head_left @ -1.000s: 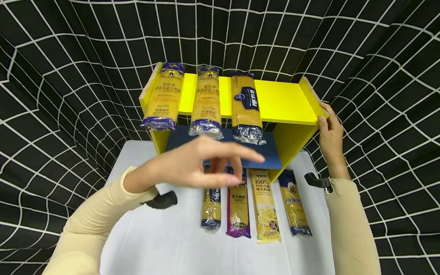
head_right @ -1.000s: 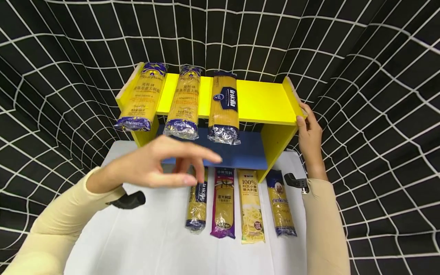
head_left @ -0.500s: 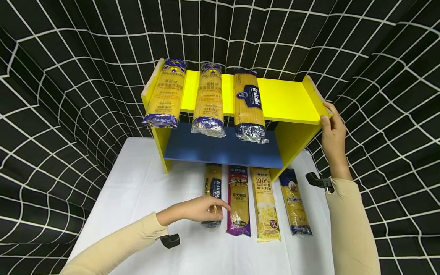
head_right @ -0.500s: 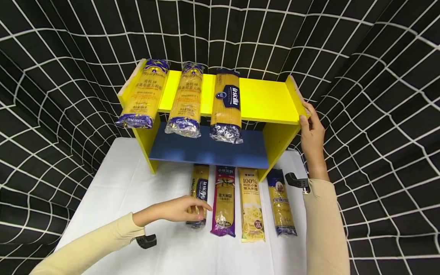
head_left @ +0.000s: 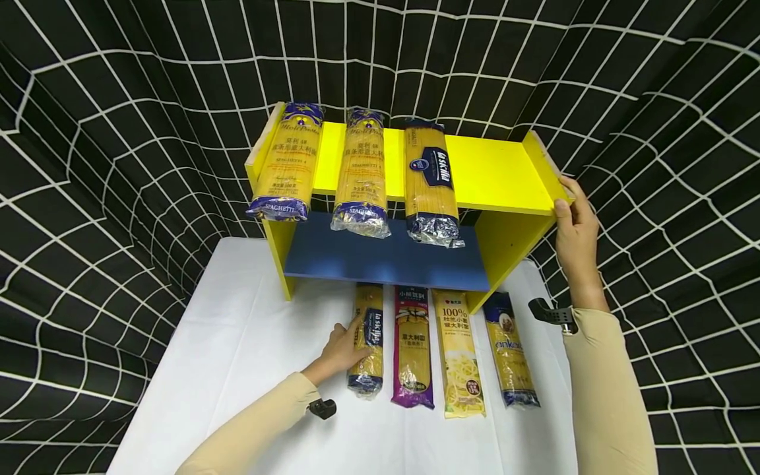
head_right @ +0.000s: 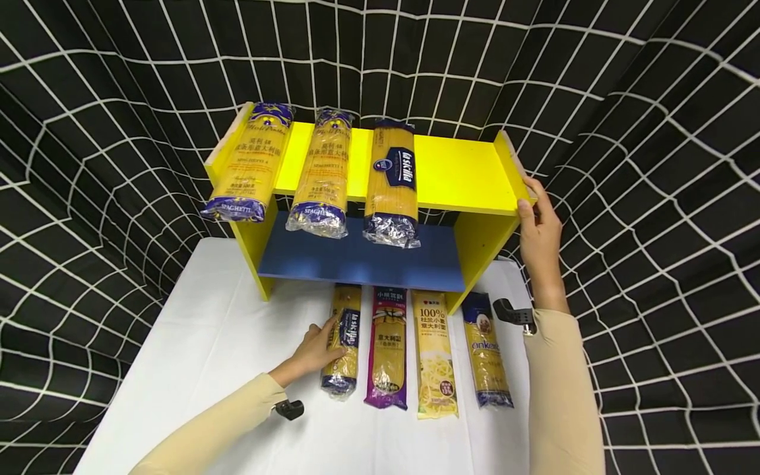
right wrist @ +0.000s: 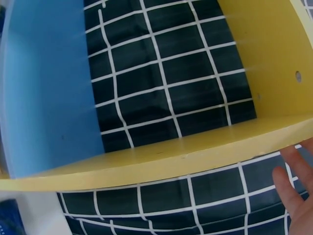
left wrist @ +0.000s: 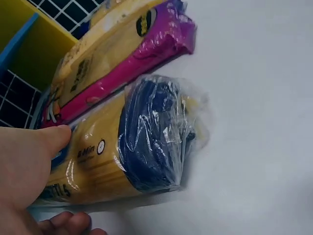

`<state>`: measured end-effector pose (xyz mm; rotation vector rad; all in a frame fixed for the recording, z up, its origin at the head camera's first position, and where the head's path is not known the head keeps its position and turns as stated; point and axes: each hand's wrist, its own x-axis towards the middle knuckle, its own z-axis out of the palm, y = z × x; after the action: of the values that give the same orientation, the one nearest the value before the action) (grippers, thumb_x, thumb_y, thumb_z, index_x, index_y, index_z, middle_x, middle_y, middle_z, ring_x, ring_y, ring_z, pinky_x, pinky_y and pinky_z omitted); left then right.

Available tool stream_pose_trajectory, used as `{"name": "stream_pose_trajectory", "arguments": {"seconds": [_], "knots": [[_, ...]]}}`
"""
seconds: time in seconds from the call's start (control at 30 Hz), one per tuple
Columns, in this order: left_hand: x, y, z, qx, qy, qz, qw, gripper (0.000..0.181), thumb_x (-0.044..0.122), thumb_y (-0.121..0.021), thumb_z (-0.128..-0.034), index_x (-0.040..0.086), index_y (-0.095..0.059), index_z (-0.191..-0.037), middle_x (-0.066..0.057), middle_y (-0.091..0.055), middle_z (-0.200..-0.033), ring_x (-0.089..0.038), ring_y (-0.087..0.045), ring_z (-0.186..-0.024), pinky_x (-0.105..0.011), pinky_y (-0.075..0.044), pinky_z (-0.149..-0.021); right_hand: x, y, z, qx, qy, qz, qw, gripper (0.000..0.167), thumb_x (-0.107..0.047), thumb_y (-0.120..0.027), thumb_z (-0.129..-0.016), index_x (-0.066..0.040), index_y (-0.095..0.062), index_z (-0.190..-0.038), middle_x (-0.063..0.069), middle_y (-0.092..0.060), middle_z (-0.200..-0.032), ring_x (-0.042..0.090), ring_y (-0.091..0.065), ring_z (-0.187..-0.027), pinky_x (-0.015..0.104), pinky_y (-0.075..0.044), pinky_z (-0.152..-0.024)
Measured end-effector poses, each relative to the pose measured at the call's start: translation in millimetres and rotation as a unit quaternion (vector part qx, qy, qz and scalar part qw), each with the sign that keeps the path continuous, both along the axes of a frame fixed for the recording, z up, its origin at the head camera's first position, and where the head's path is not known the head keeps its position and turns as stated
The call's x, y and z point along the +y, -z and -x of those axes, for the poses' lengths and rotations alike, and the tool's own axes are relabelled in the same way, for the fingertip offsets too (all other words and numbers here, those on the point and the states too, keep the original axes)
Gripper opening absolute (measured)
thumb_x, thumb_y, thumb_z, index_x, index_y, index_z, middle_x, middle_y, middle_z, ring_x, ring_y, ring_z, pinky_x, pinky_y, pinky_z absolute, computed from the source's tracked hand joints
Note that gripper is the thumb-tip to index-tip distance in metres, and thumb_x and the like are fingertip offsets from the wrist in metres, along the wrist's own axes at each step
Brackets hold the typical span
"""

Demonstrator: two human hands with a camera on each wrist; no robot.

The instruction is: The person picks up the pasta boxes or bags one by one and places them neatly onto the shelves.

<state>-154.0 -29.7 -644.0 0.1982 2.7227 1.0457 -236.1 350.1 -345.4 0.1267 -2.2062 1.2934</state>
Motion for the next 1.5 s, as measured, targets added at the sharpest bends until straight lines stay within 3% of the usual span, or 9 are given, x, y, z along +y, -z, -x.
{"name": "stream_pose_trajectory", "arguments": {"seconds": [0.23,0.37,0.63,0.83,0.93,1.13,1.2,1.37,1.5], "knots": [[10.8,-4.5,10.9,-0.014,-0.017,0.026,0.9994,0.093,0.038,-0.079,-0.0797,0.023,-0.028,-0.156,-0.035,-0.048,-0.119,-0.039,-0.056,-0.099,-0.043,-0.051,-0.06,0,-1.4,-1.8,-0.004,-0.003,0.0,1.0,0.04,-0.023,-0.047,-0.105,-0.028,-0.05,-0.145,-0.002,-0.06,-0.121,0.004,-0.053,-0.099,0.01,-0.043,-0.088],[13.0,-11.4,15.6,-0.027,-0.017,0.022,0.9992,0.097,0.032,-0.082,-0.0757,0.021,-0.029,-0.156,-0.038,-0.048,-0.123,-0.042,-0.059,-0.099,-0.045,-0.052,-0.063,0,-1.6,-2.3,-0.006,0.0,-0.002,1.0,0.04,-0.024,-0.047,-0.105,-0.029,-0.05,-0.145,-0.005,-0.059,-0.119,0.004,-0.053,-0.098,0.011,-0.043,-0.088],[12.3,-17.7,21.9,-0.05,-0.018,-0.029,0.9982,0.103,0.021,-0.088,-0.0708,0.019,-0.029,-0.156,-0.04,-0.046,-0.129,-0.041,-0.062,-0.094,-0.046,-0.057,-0.069,1,-2.2,-2.3,-0.008,-0.002,-0.002,1.0,0.04,-0.025,-0.048,-0.105,-0.03,-0.05,-0.144,-0.007,-0.058,-0.118,0.005,-0.053,-0.098,0.011,-0.043,-0.087],[12.7,-20.0,26.4,-0.062,-0.012,-0.072,0.9954,0.109,0.011,-0.089,-0.0672,0.024,-0.028,-0.156,-0.035,-0.047,-0.136,-0.045,-0.054,-0.11,-0.049,-0.058,-0.074,2,-1.8,-0.7,-0.004,-0.004,0.002,1.0,0.04,-0.024,-0.048,-0.105,-0.029,-0.051,-0.144,-0.008,-0.058,-0.116,0.004,-0.053,-0.097,0.011,-0.043,-0.086],[14.6,-20.2,28.9,-0.067,-0.003,-0.066,0.9956,0.112,0.01,-0.089,-0.0663,0.026,-0.026,-0.157,-0.034,-0.048,-0.14,-0.048,-0.052,-0.118,-0.051,-0.057,-0.078,2,-1.1,-0.4,-0.002,-0.005,0.002,1.0,0.04,-0.024,-0.048,-0.105,-0.028,-0.051,-0.144,-0.01,-0.058,-0.114,0.004,-0.053,-0.096,0.012,-0.043,-0.085],[17.9,-22.5,33.8,-0.072,0.037,-0.037,0.996,0.113,0.009,-0.087,-0.0636,0.023,-0.026,-0.158,-0.038,-0.05,-0.138,-0.04,-0.06,-0.104,-0.04,-0.056,-0.072,1,0.0,-0.5,-0.005,-0.01,0.0,0.9999,0.04,-0.023,-0.048,-0.105,-0.027,-0.05,-0.145,-0.007,-0.059,-0.116,0.004,-0.053,-0.096,0.012,-0.044,-0.086],[17.9,-24.2,34.7,-0.071,0.053,-0.03,0.9956,0.11,0.009,-0.086,-0.064,0.02,-0.029,-0.157,-0.034,-0.053,-0.138,-0.038,-0.06,-0.103,-0.042,-0.056,-0.077,1,0.0,-0.8,-0.005,-0.01,0.001,0.9999,0.04,-0.023,-0.049,-0.105,-0.027,-0.05,-0.145,-0.006,-0.06,-0.116,0.004,-0.053,-0.096,0.012,-0.044,-0.086],[15.1,-25.5,36.1,-0.07,0.081,-0.027,0.9939,0.104,0.014,-0.087,-0.0679,0.017,-0.032,-0.156,-0.027,-0.05,-0.145,-0.042,-0.054,-0.125,-0.053,-0.048,-0.104,1,-0.6,-1.7,0.001,-0.007,0.0,1.0,0.04,-0.022,-0.048,-0.105,-0.026,-0.051,-0.145,-0.004,-0.06,-0.116,0.004,-0.053,-0.096,0.012,-0.043,-0.086],[7.6,-12.8,38.7,-0.065,0.109,-0.043,0.991,0.104,0.026,-0.086,-0.0737,0.02,-0.025,-0.158,-0.026,-0.041,-0.152,-0.046,-0.04,-0.139,-0.059,-0.039,-0.112,1,-1.1,-2.0,0.003,-0.007,0.002,1.0,0.04,-0.021,-0.048,-0.105,-0.024,-0.051,-0.145,-0.005,-0.06,-0.116,0.004,-0.053,-0.096,0.013,-0.043,-0.086]]}}
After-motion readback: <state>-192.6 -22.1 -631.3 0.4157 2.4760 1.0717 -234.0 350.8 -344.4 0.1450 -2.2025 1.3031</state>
